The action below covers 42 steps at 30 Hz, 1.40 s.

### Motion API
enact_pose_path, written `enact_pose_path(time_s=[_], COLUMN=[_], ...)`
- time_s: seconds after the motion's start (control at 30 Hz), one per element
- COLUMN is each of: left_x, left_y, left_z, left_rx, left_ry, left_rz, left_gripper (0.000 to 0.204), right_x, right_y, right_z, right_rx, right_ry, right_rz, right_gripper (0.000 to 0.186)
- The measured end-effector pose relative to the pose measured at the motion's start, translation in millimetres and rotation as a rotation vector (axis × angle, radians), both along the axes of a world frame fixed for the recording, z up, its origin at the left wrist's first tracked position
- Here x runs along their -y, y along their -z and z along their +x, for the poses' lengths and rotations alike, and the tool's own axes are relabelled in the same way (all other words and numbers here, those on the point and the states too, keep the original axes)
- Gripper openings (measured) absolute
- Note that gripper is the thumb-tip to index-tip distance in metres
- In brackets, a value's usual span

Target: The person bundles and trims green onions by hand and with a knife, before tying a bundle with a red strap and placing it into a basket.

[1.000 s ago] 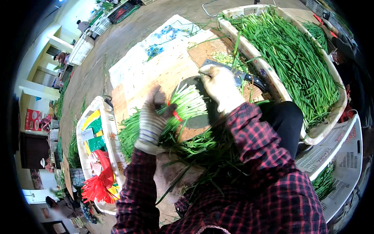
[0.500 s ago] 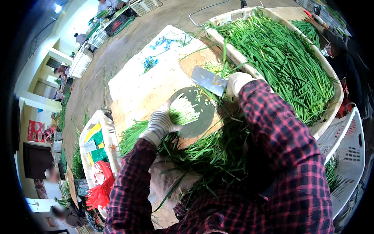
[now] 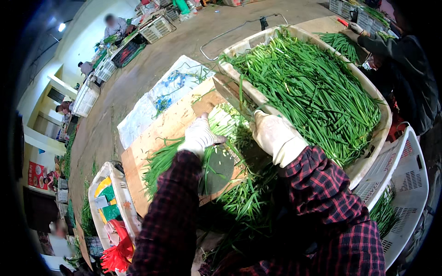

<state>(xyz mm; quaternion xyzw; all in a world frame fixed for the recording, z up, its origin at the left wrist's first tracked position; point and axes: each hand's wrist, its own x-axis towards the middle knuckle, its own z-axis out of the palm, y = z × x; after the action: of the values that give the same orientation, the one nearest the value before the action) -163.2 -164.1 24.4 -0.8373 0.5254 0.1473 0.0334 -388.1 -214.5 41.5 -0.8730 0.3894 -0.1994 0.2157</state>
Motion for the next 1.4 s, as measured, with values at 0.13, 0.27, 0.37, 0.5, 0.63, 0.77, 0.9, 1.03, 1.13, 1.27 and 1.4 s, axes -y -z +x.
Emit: enact_pose_path(time_s=[0.13,0.27,0.37,0.5,0.63,0.77,0.9,1.03,1.13,1.27,1.4], left_x=[14.1,24.1,32.4,28.7,27.0,30.2,21.0,30.1,26.9,26.0,21.5], left_y=[-20.3,4.2,7.1,11.2,3.5,2.8,1.3,8.1,19.9,16.7,8.7], left_z=[-6.9,4.7,-5.0,-1.0,-2.3,-1.4,-0.7,-3.8,-2.4,8.5,9.6], left_rx=[0.026,-0.077,-0.036,0.008,-0.003,-0.075,-0.024,-0.101,-0.041,-0.078,-0.086], left_ry=[0.035,-0.039,-0.071,-0.044,-0.046,-0.020,-0.028,0.027,0.023,-0.049,-0.061], left_rz=[0.112,0.122,0.212,0.110,0.144,0.193,0.076,0.047,-0.048,0.043,0.022], left_gripper=[0.122,0.127,0.112,0.100,0.098,0.100,0.087,0.080,0.077,0.075,0.082], right_x=[-13.2,-18.8,-18.6,-19.0,-21.6,-11.7,3.6,36.3,36.7,24.3,16.0], right_y=[-16.0,-1.3,5.2,6.3,-0.1,4.4,-3.6,76.7,94.8,74.7,61.7], right_z=[7.3,19.5,12.4,18.4,17.1,15.9,33.1,78.4,93.8,103.7,91.1], right_rx=[-0.155,-0.209,-0.234,-0.274,-0.279,-0.265,-0.395,-0.386,-0.305,-0.425,-0.485], right_ry=[-0.037,0.033,0.004,-0.022,-0.059,-0.159,-0.241,-0.193,0.017,-0.103,-0.082], right_rz=[-0.092,-0.072,0.004,0.025,0.047,-0.044,-0.024,0.022,0.152,0.181,0.230], right_gripper=[0.022,0.021,0.021,0.019,0.017,0.017,0.019,0.023,0.023,0.024,0.027])
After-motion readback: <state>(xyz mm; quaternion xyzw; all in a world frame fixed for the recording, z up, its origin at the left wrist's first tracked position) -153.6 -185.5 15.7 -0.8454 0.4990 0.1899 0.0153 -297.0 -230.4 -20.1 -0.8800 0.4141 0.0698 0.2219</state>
